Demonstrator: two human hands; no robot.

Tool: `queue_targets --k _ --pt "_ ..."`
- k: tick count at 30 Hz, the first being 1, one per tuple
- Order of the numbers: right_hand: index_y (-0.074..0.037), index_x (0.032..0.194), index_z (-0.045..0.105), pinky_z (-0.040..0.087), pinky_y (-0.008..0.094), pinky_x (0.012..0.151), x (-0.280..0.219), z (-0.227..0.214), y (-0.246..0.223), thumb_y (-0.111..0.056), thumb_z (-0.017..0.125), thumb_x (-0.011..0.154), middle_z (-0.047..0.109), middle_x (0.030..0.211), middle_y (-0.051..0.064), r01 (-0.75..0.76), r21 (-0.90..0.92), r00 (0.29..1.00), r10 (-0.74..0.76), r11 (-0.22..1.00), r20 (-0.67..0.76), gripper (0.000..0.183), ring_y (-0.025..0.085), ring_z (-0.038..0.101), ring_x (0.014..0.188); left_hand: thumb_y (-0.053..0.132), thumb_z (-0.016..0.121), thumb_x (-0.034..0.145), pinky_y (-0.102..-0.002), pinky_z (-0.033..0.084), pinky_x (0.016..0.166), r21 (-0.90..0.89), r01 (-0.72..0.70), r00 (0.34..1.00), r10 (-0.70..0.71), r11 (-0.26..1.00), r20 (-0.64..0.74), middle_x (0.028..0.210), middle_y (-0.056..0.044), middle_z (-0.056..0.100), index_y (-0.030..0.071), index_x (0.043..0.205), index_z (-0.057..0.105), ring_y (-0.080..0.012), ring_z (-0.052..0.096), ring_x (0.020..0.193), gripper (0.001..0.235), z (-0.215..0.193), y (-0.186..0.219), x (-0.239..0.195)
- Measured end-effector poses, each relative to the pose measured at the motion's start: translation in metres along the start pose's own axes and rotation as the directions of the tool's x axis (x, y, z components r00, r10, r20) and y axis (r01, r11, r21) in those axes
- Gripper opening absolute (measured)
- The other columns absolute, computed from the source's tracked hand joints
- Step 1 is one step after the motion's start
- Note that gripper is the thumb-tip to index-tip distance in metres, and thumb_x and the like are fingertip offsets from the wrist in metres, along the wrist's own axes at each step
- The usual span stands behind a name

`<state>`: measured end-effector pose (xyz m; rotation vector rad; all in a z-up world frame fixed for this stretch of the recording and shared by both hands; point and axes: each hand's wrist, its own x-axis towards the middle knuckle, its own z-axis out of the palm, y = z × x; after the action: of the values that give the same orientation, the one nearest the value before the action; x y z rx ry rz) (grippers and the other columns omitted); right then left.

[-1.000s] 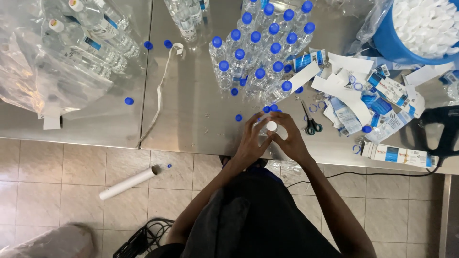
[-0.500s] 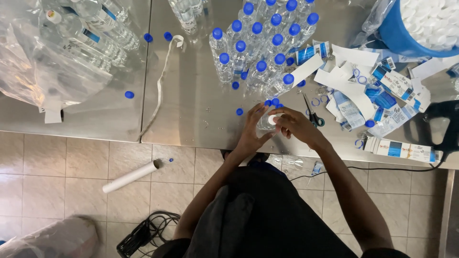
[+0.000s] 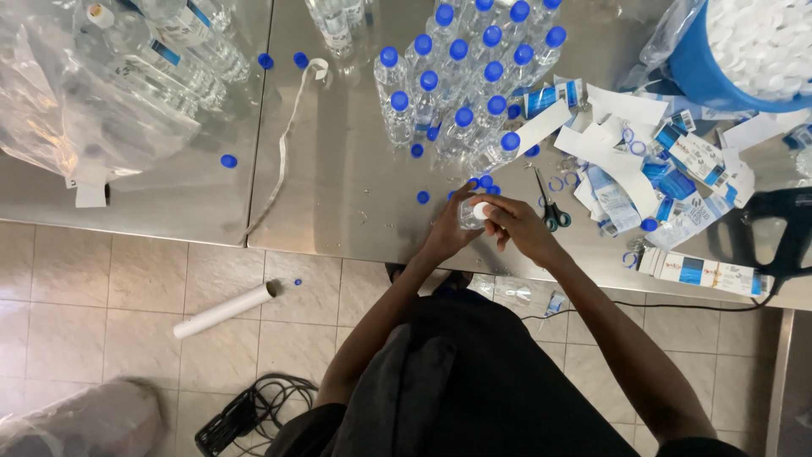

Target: Manually applying adhesive labels to plastic water bottles and using scissors to cut label strips at a workstation.

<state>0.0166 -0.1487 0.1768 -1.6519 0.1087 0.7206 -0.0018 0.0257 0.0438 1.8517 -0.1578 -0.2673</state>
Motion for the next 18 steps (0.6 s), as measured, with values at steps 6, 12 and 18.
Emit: queue_targets --k 6,12,18 --pt "-0.009 0.163 0.048 0.066 0.045 0.06 -0.02 -0.005 -0.031 -0.017 0.051 0.113 0.074 0.086 0.019 0.143 -0.38 0.989 -0.123 0.914 0.077 0.051 0.027 0.072 0.071 0.043 0.09 0.085 -0.053 0.048 0.125 0.055 0.056 0.997 -0.059 0.997 0.057 0.159 -0.002 0.06 0.035 0.166 0.041 -0.034 0.058 0.146 0.095 0.004 -0.03 0.014" --pt "-0.007 0.138 0.058 0.066 0.043 0.079 -0.05 -0.023 -0.043 -0.023 0.051 0.115 0.067 0.111 0.014 0.491 -0.859 0.762 -0.405 -0.148 0.505 0.029 0.031 0.075 0.1 0.038 0.089 0.084 -0.053 0.051 0.122 0.171 -0.093 0.983 0.063 0.981 0.171 0.146 -0.01 0.066 0.029 0.163 0.047 -0.039 0.063 0.14 0.09 -0.039 0.046 -0.012" --pt "-0.007 0.119 0.059 0.064 0.037 0.076 -0.043 -0.035 -0.022 -0.044 0.048 0.115 0.06 0.097 0.009 0.456 -0.791 0.649 -0.455 -0.408 0.609 0.039 0.027 0.071 0.093 0.027 0.087 0.08 -0.054 0.054 0.113 0.273 -0.186 0.957 0.111 0.944 0.268 0.134 -0.017 0.068 0.023 0.161 0.051 -0.0423 0.066 0.13 0.089 -0.068 0.079 -0.029"
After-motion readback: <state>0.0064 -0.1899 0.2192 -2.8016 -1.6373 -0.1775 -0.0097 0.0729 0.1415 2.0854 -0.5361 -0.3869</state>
